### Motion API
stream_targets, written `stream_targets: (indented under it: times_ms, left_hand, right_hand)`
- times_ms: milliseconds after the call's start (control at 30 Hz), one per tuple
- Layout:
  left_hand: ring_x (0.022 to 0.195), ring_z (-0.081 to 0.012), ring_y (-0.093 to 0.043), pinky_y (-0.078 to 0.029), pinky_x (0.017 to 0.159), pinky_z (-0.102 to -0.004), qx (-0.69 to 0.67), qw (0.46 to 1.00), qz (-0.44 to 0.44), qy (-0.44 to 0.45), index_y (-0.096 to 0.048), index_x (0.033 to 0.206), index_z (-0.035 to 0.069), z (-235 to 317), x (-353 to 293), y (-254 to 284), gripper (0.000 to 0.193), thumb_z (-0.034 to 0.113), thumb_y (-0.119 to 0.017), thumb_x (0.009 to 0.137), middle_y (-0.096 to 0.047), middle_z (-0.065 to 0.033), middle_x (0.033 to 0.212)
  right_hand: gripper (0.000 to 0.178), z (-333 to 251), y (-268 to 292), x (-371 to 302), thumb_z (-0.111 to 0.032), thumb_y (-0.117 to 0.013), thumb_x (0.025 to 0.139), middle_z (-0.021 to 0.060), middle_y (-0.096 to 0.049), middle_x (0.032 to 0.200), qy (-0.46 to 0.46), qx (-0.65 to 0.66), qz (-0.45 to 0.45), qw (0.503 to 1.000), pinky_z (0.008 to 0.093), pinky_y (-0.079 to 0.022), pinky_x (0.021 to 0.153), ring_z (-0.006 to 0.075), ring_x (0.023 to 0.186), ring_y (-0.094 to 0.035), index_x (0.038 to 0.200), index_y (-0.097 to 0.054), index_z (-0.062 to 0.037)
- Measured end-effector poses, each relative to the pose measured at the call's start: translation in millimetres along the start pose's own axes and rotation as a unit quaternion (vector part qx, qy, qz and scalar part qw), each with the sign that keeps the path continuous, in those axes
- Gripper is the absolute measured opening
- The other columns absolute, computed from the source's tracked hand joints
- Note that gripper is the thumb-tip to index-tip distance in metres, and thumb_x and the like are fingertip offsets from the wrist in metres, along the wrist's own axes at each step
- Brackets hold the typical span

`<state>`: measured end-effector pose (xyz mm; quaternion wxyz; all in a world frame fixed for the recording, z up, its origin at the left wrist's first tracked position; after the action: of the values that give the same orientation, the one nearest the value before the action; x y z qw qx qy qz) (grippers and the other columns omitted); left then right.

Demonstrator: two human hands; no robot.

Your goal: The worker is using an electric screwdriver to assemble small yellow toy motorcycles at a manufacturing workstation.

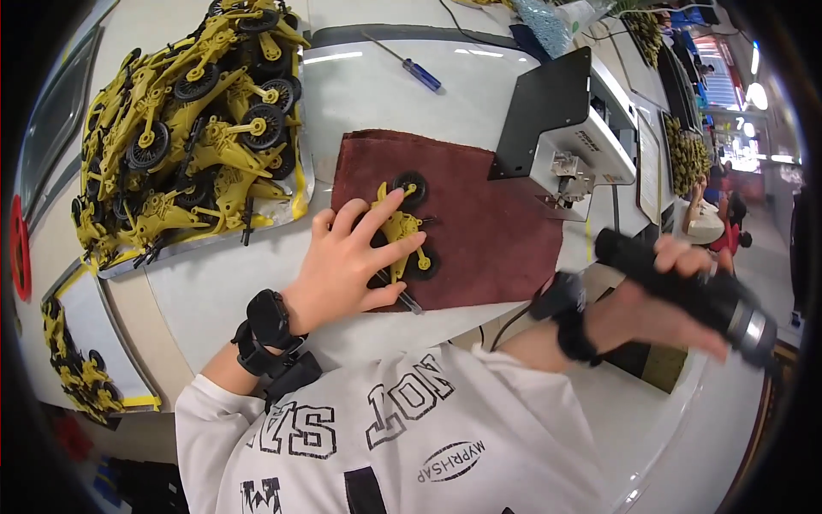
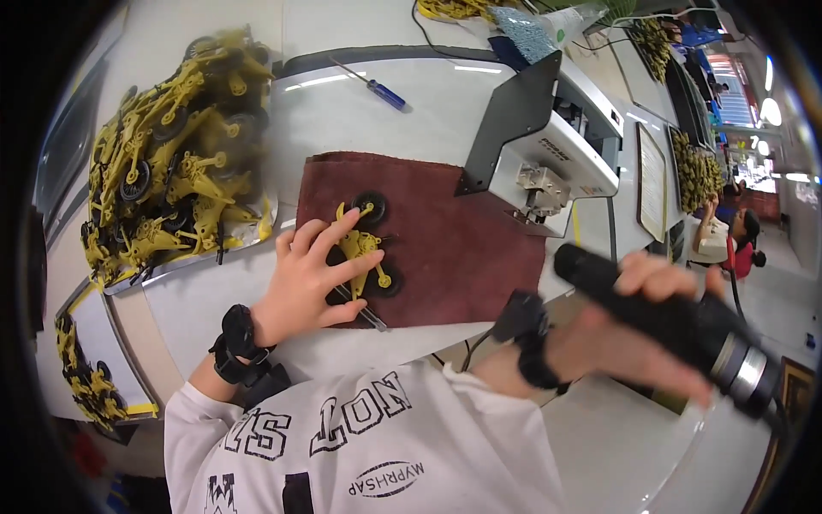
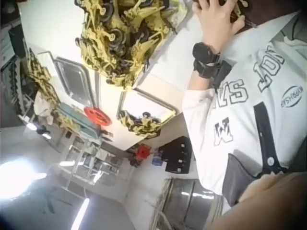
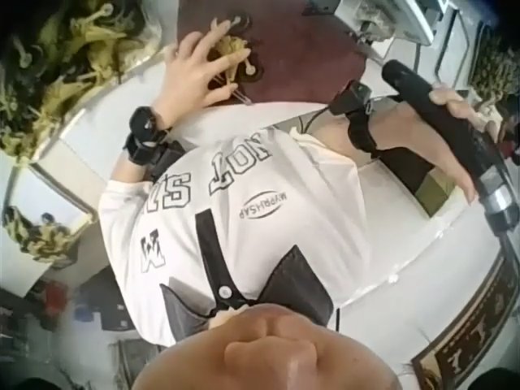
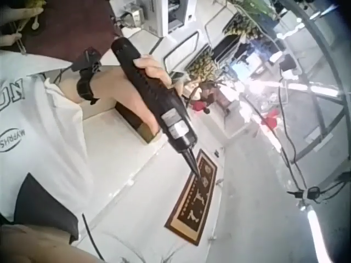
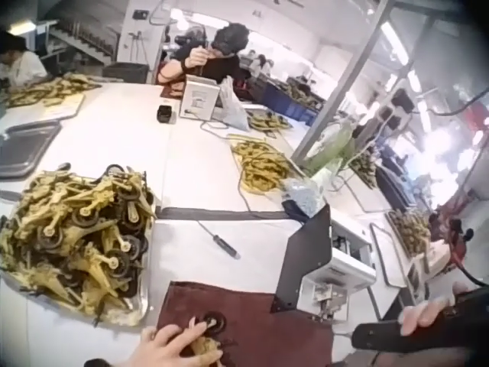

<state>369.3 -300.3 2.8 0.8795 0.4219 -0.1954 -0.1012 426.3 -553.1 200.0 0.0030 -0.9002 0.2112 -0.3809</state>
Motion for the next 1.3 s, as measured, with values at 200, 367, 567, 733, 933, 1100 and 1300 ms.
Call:
stream_targets:
  times_ms: [200, 367, 567, 733, 933, 1100, 1300]
  left_hand:
    - [0.107, -0.0285, -0.042, -0.032, 0.082, -0.0394, -0.004, 1.000, 0.008, -0.013, -0.062, 0.113, 0.027, 1.4, 3.5, 0.6, 0.055, 0.033, -0.073, 0.060, -0.037, -0.0076, 0.140]
    - [0.107, -0.0286, -0.042, -0.032, 0.084, -0.0397, -0.017, 1.000, 0.010, -0.018, -0.062, 0.114, 0.027, -1.9, 0.3, 4.5, 0.055, 0.034, -0.074, 0.060, -0.038, -0.0078, 0.140]
    - [0.107, -0.0304, -0.042, -0.031, 0.089, -0.0413, -0.021, 0.999, 0.009, -0.024, -0.060, 0.117, 0.027, -2.2, -0.3, 3.3, 0.058, 0.040, -0.072, 0.062, -0.039, -0.0094, 0.139]
    - [0.107, -0.0305, -0.043, -0.031, 0.089, -0.0421, -0.033, 0.999, 0.019, -0.022, -0.060, 0.117, 0.027, -3.8, -2.2, 4.2, 0.059, 0.036, -0.073, 0.060, -0.039, -0.0089, 0.139]
    - [0.107, -0.0304, -0.042, -0.032, 0.089, -0.0422, -0.043, 0.999, 0.016, -0.025, -0.059, 0.118, 0.026, -5.7, -3.7, 3.7, 0.061, 0.034, -0.072, 0.059, -0.037, -0.0091, 0.140]
    - [0.107, -0.0301, -0.042, -0.032, 0.089, -0.0416, -0.052, 0.998, 0.011, -0.022, -0.059, 0.117, 0.025, -6.5, -4.3, 3.0, 0.062, 0.031, -0.072, 0.057, -0.037, -0.0096, 0.141]
    - [0.107, -0.0297, -0.042, -0.032, 0.088, -0.0409, -0.061, 0.998, 0.020, -0.020, -0.060, 0.117, 0.024, -6.8, -6.5, 1.4, 0.062, 0.031, -0.072, 0.056, -0.037, -0.0096, 0.140]
  right_hand:
    - [0.102, 54.0, -1.2, 24.8, -0.091, -0.021, 0.061, 0.0067, -0.050, 0.059, -0.026, -0.076, 0.058, 0.995, 0.0259, -0.043, 0.045, 0.0157, 0.046, -0.047, 0.104, -0.046, -0.0023]
    - [0.100, 72.4, -17.7, 9.9, -0.090, -0.025, 0.062, 0.0063, -0.051, 0.060, -0.121, -0.032, 0.004, 0.992, 0.0253, -0.042, 0.042, 0.0156, 0.046, -0.046, 0.104, -0.045, -0.0011]
    - [0.088, 15.1, -63.3, -82.8, -0.079, -0.042, 0.073, 0.0121, -0.055, 0.065, -0.140, 0.288, -0.227, 0.920, 0.0376, -0.043, 0.046, 0.0226, 0.051, -0.054, 0.114, -0.041, -0.0014]
    - [0.084, -8.0, -92.1, -137.3, -0.072, -0.042, 0.079, 0.0153, -0.056, 0.073, -0.077, 0.293, -0.366, 0.880, 0.0399, -0.042, 0.053, 0.0269, 0.053, -0.054, 0.122, -0.035, 0.0005]
    - [0.087, -2.5, -104.7, -149.6, -0.073, -0.043, 0.077, 0.0169, -0.057, 0.076, -0.084, 0.309, -0.389, 0.864, 0.0406, -0.042, 0.054, 0.0274, 0.055, -0.055, 0.122, -0.034, 0.0006]
    - [0.087, 3.4, -111.7, -157.4, -0.073, -0.046, 0.076, 0.0175, -0.057, 0.078, -0.102, 0.309, -0.399, 0.857, 0.0405, -0.043, 0.054, 0.0268, 0.056, -0.055, 0.120, -0.035, 0.0005]
    - [0.085, 5.0, -112.5, -163.1, -0.072, -0.051, 0.074, 0.0181, -0.057, 0.081, -0.101, 0.322, -0.421, 0.842, 0.0389, -0.044, 0.054, 0.0269, 0.061, -0.057, 0.117, -0.036, 0.0004]
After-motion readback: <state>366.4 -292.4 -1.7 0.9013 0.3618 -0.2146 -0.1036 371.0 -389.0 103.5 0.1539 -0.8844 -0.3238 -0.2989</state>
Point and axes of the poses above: each hand's wrist, its own x-axis towards the middle knuckle, its own y-axis out of the back of the hand, z = x × y, the point moved 8 cm from there along x, towards the middle knuckle
